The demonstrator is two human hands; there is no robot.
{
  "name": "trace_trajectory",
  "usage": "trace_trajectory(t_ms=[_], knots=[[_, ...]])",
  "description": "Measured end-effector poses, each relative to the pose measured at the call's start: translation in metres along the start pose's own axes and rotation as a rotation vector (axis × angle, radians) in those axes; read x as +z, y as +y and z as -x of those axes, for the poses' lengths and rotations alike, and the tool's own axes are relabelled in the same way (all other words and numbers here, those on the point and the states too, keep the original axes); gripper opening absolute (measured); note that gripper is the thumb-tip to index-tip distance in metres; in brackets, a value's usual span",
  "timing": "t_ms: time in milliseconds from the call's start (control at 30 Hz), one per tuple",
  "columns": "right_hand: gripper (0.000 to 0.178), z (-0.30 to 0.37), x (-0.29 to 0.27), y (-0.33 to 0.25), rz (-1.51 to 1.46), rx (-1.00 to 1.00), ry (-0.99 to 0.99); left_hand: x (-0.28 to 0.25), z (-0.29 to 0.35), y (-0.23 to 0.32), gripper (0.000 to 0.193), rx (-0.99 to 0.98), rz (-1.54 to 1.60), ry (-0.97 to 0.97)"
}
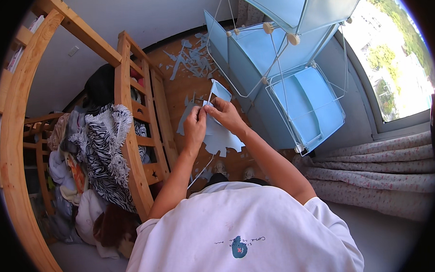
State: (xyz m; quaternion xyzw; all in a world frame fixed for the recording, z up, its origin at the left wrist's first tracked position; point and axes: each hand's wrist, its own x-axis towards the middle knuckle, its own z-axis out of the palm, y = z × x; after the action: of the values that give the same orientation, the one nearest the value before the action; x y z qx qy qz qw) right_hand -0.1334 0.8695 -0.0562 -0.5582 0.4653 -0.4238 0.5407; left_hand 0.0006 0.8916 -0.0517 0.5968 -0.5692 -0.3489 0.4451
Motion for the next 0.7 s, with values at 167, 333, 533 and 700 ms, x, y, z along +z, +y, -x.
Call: trace_trajectory(t_ms=[167,333,533,700], knots=[[0.036,0.004,0.013,0.011,-0.183,0.076,0.039,0.000,-0.002,0.003,0.026,-0.024,0.039,0.024],[0.040,0.017,0.014,-0.010,-0.394,0.277,-0.063,0.001,0.000,-0.008,0.023,-0.010,0.147,0.047],[0.039,0.012,-0.006,-0.020,-0.344,0.431,-0.343,-0.004,0.006,0.005,0.023,-0.173,0.250,-0.060],[0.032,0.009,-0.012,-0.032,-0.093,0.245,-0.393,-0.011,0.003,0.018,0.026,-0.123,0.300,-0.056]])
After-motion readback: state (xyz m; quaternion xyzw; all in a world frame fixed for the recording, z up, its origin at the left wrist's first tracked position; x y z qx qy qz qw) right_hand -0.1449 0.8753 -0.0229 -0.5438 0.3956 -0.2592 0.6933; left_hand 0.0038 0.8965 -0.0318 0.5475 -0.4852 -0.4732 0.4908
